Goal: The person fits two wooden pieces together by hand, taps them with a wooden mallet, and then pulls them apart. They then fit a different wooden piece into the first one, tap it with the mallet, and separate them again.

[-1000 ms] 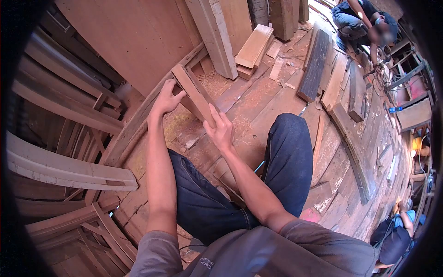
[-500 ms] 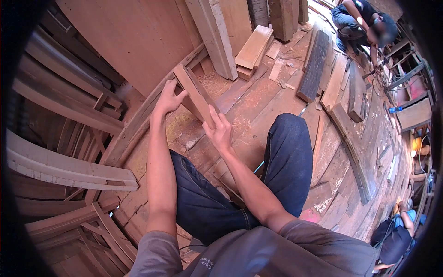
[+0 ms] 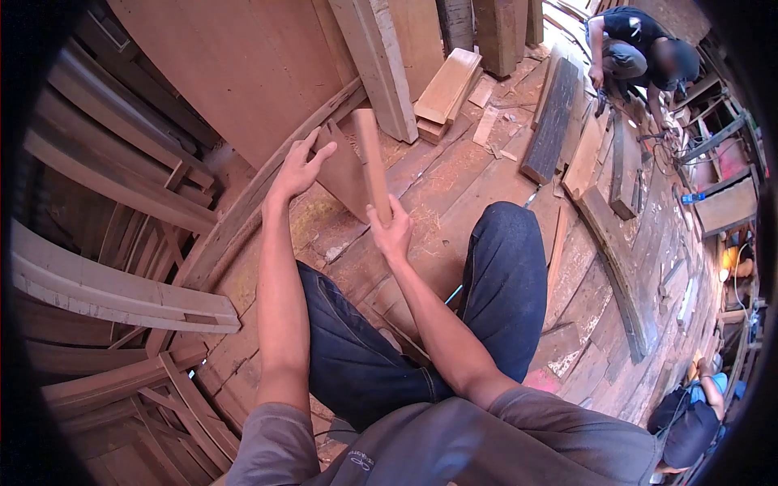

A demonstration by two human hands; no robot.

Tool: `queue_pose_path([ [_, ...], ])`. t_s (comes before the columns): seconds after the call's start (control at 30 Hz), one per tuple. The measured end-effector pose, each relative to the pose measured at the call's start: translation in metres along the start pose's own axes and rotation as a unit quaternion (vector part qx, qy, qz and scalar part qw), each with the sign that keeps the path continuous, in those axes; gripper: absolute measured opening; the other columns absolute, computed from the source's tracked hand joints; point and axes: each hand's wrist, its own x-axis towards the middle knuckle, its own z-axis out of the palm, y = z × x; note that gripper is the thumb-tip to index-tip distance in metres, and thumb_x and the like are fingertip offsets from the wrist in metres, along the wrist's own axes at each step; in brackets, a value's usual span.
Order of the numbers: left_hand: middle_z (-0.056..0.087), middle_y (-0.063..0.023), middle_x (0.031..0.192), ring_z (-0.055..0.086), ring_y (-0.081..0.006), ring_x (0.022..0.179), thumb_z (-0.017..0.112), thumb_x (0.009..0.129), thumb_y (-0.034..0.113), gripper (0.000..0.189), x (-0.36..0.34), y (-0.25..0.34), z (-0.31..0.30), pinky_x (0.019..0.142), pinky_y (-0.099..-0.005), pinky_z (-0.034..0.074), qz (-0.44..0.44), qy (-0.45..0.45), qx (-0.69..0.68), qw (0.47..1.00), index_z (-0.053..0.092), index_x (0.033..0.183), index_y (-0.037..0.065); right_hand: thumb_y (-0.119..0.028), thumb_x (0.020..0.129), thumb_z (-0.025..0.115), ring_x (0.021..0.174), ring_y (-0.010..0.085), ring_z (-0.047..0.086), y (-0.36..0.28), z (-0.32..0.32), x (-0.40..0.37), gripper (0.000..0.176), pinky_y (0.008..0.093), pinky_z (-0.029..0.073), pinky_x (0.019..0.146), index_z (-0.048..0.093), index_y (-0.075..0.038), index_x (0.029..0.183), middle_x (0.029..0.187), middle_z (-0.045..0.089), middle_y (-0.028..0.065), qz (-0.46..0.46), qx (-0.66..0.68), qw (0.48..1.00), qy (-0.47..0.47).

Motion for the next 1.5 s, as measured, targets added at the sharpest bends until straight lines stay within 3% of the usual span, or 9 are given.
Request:
queue_pose_path([
  [0.27,0.047,-0.0212,0.136,0.045,-0.0294,0.127,0.065,0.087,0.041,0.076,-0.009,0.01,-0.003,0.106,-0.0371,0.034,0.059,-0.025,0.064,0.996,0.035,0.145,0.002,-0.026,0.087,0.066,0.081,0.0163,0.062,-0.004,-0.005,0.012,0.031,0.0314,0.048,0.072,0.061,-0.001,0.105,0.089,0.068,0.0114,0.199,0.156,0.964,0.088],
  [0.57,0.05,-0.0256,0.13,0.05,-0.0349,0.121,0.068,0.084,0.039,0.087,-0.007,0.019,0.02,0.104,-0.0398,0.039,0.05,-0.048,0.025,0.997,0.023,0.149,0.004,-0.024,0.089,0.063,0.077,0.0147,0.057,0.013,-0.001,0.011,0.029,0.0317,0.045,0.067,0.057,0.001,0.102,0.085,0.063,0.0097,0.204,0.146,0.965,0.076],
  [0.87,0.033,-0.0252,0.147,0.032,-0.0346,0.138,0.055,0.088,0.057,0.088,-0.006,0.029,0.028,0.112,-0.0408,0.028,0.009,-0.036,-0.004,0.999,0.023,0.148,0.001,-0.032,0.086,0.061,0.102,0.0349,0.062,0.037,0.007,0.01,0.044,0.0421,0.046,0.088,0.055,-0.003,0.119,0.107,0.065,0.0207,0.291,0.049,0.955,0.007],
  [1.1,0.038,-0.0235,0.145,0.035,-0.0365,0.136,0.029,0.099,0.054,0.069,0.005,0.017,0.033,0.112,-0.0392,0.027,-0.025,0.006,-0.087,0.996,0.031,0.145,0.003,-0.021,0.09,0.056,0.105,0.0285,0.063,0.027,0.026,-0.027,0.061,0.0351,0.049,0.089,0.033,-0.013,0.147,0.119,0.062,0.0192,0.183,-0.087,0.977,-0.067],
  [1.13,0.039,-0.0237,0.145,0.036,-0.0369,0.136,0.028,0.1,0.053,0.067,0.004,0.02,0.032,0.112,-0.0391,0.028,-0.023,0.014,-0.083,0.996,0.032,0.144,0.003,-0.019,0.092,0.054,0.127,0.0316,0.049,0.016,0.021,-0.024,0.066,0.0355,0.039,0.103,0.024,-0.017,0.151,0.139,0.049,0.0199,0.193,-0.011,0.974,-0.117],
  [1.23,0.041,-0.0247,0.143,0.038,-0.038,0.134,0.027,0.101,0.05,0.064,0.001,0.022,0.033,0.111,-0.039,0.029,-0.015,0.033,-0.07,0.997,0.035,0.143,0.003,-0.017,0.093,0.052,0.123,0.0286,0.052,-0.025,0.013,-0.022,0.064,0.0353,0.039,0.102,0.025,-0.018,0.151,0.137,0.051,0.0188,0.069,0.025,0.988,-0.138],
  [1.43,0.048,-0.0279,0.135,0.043,-0.0409,0.128,0.032,0.1,0.049,0.067,-0.007,0.024,0.028,0.108,-0.041,0.033,0.015,0.037,-0.014,0.999,0.033,0.142,-0.003,-0.016,0.095,0.051,0.083,0.0173,0.063,0.072,0.034,-0.029,0.062,0.0321,0.052,0.073,0.025,-0.023,0.151,0.113,0.064,0.0137,-0.057,0.013,0.997,-0.051],
  [1.47,0.048,-0.0283,0.134,0.044,-0.0415,0.127,0.033,0.1,0.049,0.067,-0.009,0.022,0.027,0.108,-0.0413,0.034,0.007,0.035,-0.001,0.999,0.032,0.141,-0.004,-0.015,0.094,0.051,0.13,0.0266,0.046,0.063,0.017,-0.027,0.062,0.0328,0.037,0.104,0.026,-0.016,0.151,0.14,0.048,0.0217,0.211,0.057,0.965,-0.147],
  [1.5,0.049,-0.0287,0.133,0.045,-0.0421,0.126,0.035,0.1,0.049,0.068,-0.007,0.023,0.025,0.107,-0.0416,0.034,-0.001,0.033,0.012,0.999,0.032,0.141,-0.006,-0.015,0.094,0.051,0.129,0.0266,0.047,0.055,0.014,-0.022,0.062,0.0327,0.038,0.103,0.026,-0.016,0.15,0.139,0.048,0.0215,0.201,0.065,0.966,-0.15],
])
